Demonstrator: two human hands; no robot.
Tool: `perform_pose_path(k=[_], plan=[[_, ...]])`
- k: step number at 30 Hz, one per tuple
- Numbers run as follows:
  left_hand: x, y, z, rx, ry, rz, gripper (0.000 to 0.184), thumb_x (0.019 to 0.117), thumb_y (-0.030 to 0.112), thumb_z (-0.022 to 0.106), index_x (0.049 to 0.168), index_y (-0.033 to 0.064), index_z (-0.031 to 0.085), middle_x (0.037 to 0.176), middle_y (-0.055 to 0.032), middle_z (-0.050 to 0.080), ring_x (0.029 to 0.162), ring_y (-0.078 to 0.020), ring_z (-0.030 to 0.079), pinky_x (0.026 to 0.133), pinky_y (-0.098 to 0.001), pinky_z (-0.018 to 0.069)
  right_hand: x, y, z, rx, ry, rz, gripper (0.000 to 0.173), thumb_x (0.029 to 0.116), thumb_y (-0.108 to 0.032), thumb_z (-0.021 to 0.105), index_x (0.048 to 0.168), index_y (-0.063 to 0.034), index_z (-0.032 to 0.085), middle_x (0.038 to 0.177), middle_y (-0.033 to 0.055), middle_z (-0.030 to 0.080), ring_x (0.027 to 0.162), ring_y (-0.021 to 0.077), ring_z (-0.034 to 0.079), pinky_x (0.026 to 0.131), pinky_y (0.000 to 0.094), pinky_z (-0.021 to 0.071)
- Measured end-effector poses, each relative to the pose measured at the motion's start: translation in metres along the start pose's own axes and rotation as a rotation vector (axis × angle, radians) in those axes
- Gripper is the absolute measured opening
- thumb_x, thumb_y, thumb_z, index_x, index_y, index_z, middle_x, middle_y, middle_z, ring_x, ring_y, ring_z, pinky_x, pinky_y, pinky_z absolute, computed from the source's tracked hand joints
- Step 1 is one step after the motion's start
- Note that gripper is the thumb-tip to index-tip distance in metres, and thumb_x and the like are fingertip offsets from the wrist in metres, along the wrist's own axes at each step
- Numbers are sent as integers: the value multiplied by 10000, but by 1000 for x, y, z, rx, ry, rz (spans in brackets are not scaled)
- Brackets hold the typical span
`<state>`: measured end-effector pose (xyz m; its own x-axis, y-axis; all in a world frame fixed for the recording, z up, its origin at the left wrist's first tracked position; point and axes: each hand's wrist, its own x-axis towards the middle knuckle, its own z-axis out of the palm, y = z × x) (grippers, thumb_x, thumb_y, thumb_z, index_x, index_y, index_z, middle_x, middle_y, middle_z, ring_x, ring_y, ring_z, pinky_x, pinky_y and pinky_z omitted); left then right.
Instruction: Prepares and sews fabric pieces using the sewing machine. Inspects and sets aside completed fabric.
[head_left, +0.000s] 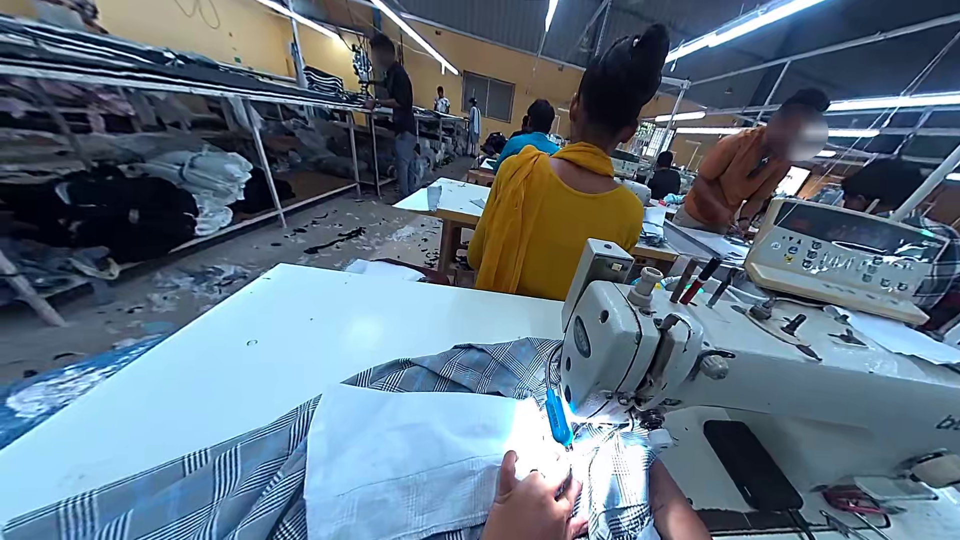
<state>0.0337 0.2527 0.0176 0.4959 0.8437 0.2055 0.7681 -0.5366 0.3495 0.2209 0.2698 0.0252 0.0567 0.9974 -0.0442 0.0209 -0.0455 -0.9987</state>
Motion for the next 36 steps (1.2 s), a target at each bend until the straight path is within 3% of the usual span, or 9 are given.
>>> perform_pose_path(k=[5, 7, 9, 11, 14, 18, 22, 26, 36], plan=[[0, 1, 1, 19, 15, -3, 393, 1033, 327, 542, 1298, 95, 718, 1343, -151, 679, 1065, -363, 715, 1026, -737, 315, 2, 4, 1, 11, 41, -8, 424, 980, 66, 471, 1377, 101, 328, 1062, 77, 600, 921, 3, 630, 838, 190, 540], [0, 2, -2, 5, -30, -22, 408, 1050, 331, 519, 1326, 91, 698, 1371, -157, 660, 1077, -377, 706, 1047, -741, 287, 2, 0, -1, 27, -28, -22, 246, 959, 72, 463, 1189, -5, 503, 897, -42, 681, 811, -27, 664, 779, 188, 568], [0, 2, -2, 6, -16, -18, 403, 1045, 332, 526, 1316, 95, 707, 1366, -152, 665, 1064, -377, 709, 1035, -746, 293, 7, -10, -3, -34, -81, 95, 199, 961, 72, 479, 1081, -68, 555, 806, -70, 682, 737, -17, 662, 717, 194, 568], [-1, 1, 2, 11, 31, -2, 392, 1031, 331, 544, 1283, 94, 727, 1345, -148, 680, 1055, -373, 716, 1012, -749, 314, 14, -21, -4, -138, -115, 244, 208, 1001, 49, 520, 1191, -33, 534, 890, -7, 654, 792, 20, 648, 739, 219, 549], [0, 1, 1, -11, -5, -17, 402, 1038, 337, 535, 1312, 100, 711, 1375, -159, 658, 1108, -392, 697, 1027, -764, 291, 26, -21, -12, -232, -227, 289, 321, 1014, -6, 538, 1327, -19, 467, 1020, -1, 631, 890, 1, 631, 801, 204, 536], [0, 3, -5, -25, -76, -56, 415, 1051, 342, 515, 1354, 115, 684, 1445, -153, 609, 1124, -408, 687, 1044, -772, 264, 33, -20, -14, -334, -293, 254, 289, 1014, -41, 549, 1298, 5, 516, 1031, 16, 612, 912, 21, 602, 826, 226, 514], [-2, 3, -4, -10, -27, -41, 403, 1040, 350, 532, 1319, 120, 711, 1429, -144, 624, 1123, -401, 691, 1017, -771, 289, 33, -17, -15, -324, -173, 197, 143, 992, -36, 599, 1131, -64, 576, 892, -21, 643, 804, 28, 635, 734, 234, 544], [-2, 6, -5, -11, -52, -58, 400, 1044, 325, 527, 1331, 107, 700, 1454, -149, 602, 1228, -401, 646, 1040, -783, 259, 31, -10, -11, -404, -114, 89, 267, 964, -54, 619, 1212, 46, 603, 1064, 86, 662, 988, 90, 622, 907, 291, 508], [4, 5, -12, -9, -137, -73, 426, 1046, 355, 521, 1354, 109, 683, 1496, -161, 560, 1261, -413, 621, 1048, -802, 221, 37, -5, -13, -491, -118, 43, 282, 954, -78, 626, 1199, 61, 617, 1093, 125, 670, 1030, 128, 622, 939, 318, 493]])
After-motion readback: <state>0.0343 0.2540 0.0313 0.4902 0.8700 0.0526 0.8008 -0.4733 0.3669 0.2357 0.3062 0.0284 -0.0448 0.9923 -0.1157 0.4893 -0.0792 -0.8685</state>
